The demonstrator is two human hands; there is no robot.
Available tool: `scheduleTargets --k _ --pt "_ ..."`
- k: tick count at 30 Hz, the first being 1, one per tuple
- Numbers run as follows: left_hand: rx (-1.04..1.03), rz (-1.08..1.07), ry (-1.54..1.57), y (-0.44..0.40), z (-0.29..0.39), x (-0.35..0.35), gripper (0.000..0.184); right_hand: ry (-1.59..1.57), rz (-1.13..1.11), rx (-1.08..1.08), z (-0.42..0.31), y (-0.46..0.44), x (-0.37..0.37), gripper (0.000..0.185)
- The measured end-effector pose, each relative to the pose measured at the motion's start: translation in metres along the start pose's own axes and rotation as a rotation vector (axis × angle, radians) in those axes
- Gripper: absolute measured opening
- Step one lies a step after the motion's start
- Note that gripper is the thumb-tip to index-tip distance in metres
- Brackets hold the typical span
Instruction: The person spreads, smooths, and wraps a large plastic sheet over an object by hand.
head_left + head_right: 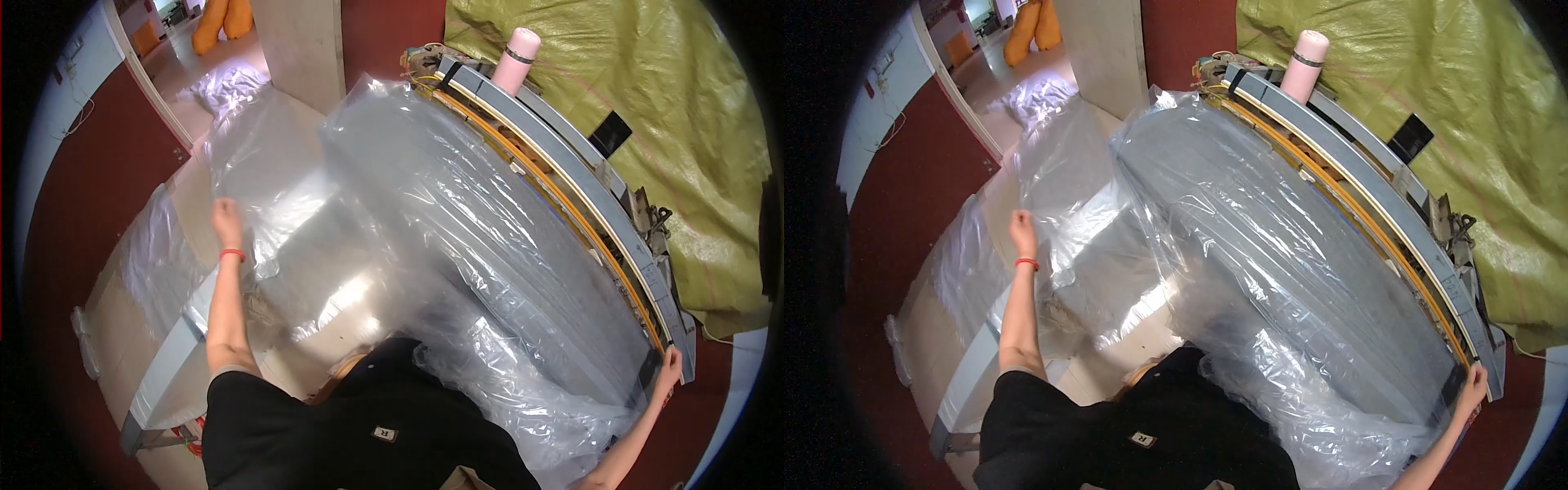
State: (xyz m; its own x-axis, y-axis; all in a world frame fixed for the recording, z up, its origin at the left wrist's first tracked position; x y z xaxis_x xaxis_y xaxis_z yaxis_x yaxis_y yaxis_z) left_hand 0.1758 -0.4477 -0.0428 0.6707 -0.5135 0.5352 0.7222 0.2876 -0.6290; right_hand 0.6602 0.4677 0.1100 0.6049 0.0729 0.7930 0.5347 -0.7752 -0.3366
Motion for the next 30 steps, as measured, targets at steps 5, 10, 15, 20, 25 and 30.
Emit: scheduleTargets --k 5,10,15,20,25,30 --pt "-0.317 0.085 0.643 -0.062 0.19 0.08 0.004 -0.27 -0.211 0.163 -0.25 0.022 -0.074 0.012" --pt "-0.942 -0.232 0.814 -0.041 0.354 0.106 0.007 -0.689 -0.866 0.415 -0.47 0.117 -0.119 0.039" --pt "-1.267 -0.248 1.012 -0.028 0.427 0.123 0.01 -1.083 -1.285 0.559 -0.548 0.19 -0.114 0.056" --pt "-0.891 -0.161 1.304 -0.066 0.408 0.13 0.03 -0.583 -1.587 0.78 -0.507 0.164 -0.083 0.022" --pt "-0.995 -1.452 0.527 -0.013 0.382 0.089 0.054 -1.028 -0.628 0.561 -0.478 0.101 -0.016 0.005" --pt "-0.664 -0.334 0.141 -0.116 0.324 0.106 0.031 -0.021 0.042 1.025 -0.437 0.045 0.01 0.014"
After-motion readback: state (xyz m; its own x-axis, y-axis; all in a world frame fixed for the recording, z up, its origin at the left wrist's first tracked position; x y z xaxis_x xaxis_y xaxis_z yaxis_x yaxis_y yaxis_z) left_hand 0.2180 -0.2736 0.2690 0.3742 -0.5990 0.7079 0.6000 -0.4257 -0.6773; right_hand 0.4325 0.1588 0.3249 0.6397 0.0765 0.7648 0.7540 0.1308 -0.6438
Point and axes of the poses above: each hand's wrist, its own y-axis away from the middle knuckle, its own x-axis out of the back of the hand, z = x × y, the point moved 1 cm from there along -y, towards the middle knuckle, and after that the axes turned 13 degrees about -x, right-handed, at the moved point
